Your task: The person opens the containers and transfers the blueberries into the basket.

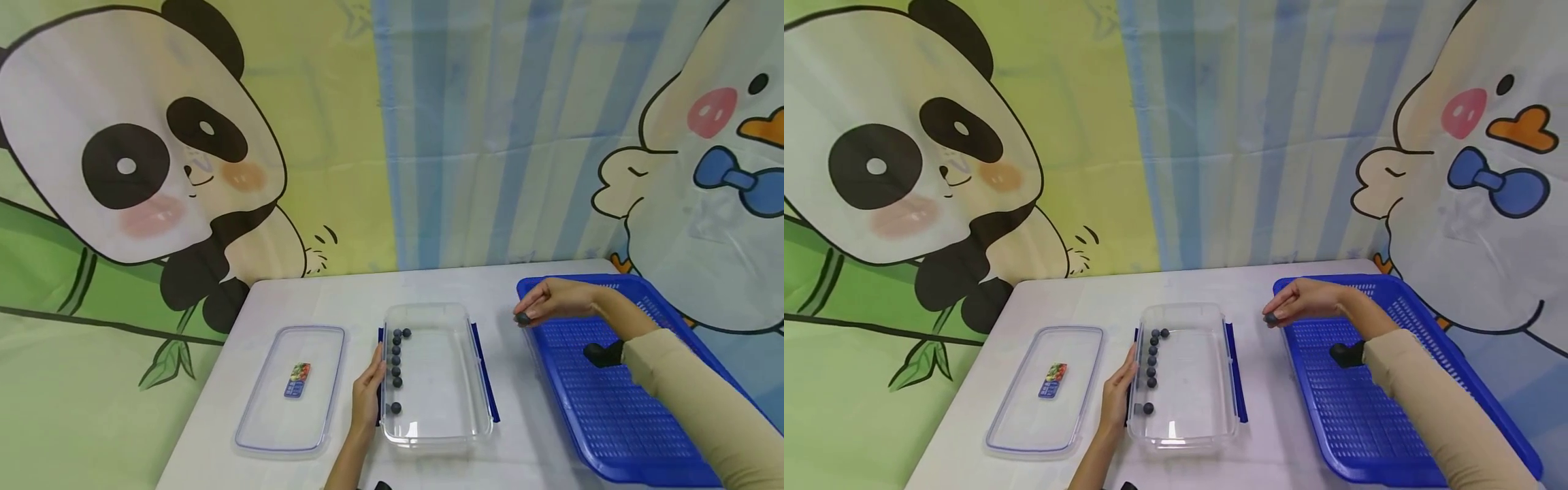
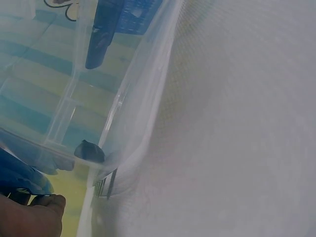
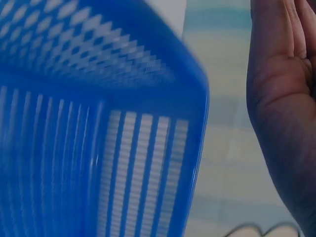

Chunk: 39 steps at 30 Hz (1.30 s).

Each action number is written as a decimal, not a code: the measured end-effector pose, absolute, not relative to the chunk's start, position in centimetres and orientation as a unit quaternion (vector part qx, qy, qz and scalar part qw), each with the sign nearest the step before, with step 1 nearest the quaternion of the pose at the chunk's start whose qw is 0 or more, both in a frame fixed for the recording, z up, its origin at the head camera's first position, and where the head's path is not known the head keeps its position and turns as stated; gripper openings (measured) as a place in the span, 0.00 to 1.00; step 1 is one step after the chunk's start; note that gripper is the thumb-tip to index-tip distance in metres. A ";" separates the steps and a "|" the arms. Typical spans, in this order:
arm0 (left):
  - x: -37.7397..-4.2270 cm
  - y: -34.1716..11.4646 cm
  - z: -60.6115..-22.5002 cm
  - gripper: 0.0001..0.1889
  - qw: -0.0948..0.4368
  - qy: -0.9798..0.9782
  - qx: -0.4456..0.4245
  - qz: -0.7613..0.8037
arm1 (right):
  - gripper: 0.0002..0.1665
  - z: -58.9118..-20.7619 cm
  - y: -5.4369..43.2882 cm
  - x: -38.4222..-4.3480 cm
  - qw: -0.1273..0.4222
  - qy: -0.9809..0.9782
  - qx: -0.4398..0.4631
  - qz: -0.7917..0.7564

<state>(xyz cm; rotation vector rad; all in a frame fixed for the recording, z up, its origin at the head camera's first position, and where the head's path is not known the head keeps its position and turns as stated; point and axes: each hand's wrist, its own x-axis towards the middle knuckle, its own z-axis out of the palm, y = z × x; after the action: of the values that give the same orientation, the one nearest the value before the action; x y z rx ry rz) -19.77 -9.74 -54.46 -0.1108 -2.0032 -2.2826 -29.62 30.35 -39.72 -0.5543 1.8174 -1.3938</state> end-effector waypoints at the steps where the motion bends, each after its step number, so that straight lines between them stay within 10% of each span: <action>1: -19.8 -9.7 -54.5 0.23 0.052 -0.657 -0.036 -0.752 | 0.16 -39.7 31.5 -29.5 0.380 0.712 -0.217 -0.549; 16: -19.8 -9.8 -54.7 0.22 0.049 -0.655 -0.030 -0.753 | 0.17 -46.4 42.0 -27.3 0.418 0.668 -0.169 -0.592; 39: -18.6 -9.7 -51.9 0.22 0.041 -0.664 -0.032 -0.746 | 0.16 -50.7 44.2 -25.8 0.413 0.701 -0.082 -0.576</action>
<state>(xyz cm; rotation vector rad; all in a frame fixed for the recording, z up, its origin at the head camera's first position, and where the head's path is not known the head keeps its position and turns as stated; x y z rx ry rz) -18.65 -9.72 -51.92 -0.0995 -2.0324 -2.2835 -25.77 44.19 -50.67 -0.2068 1.7625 -1.4488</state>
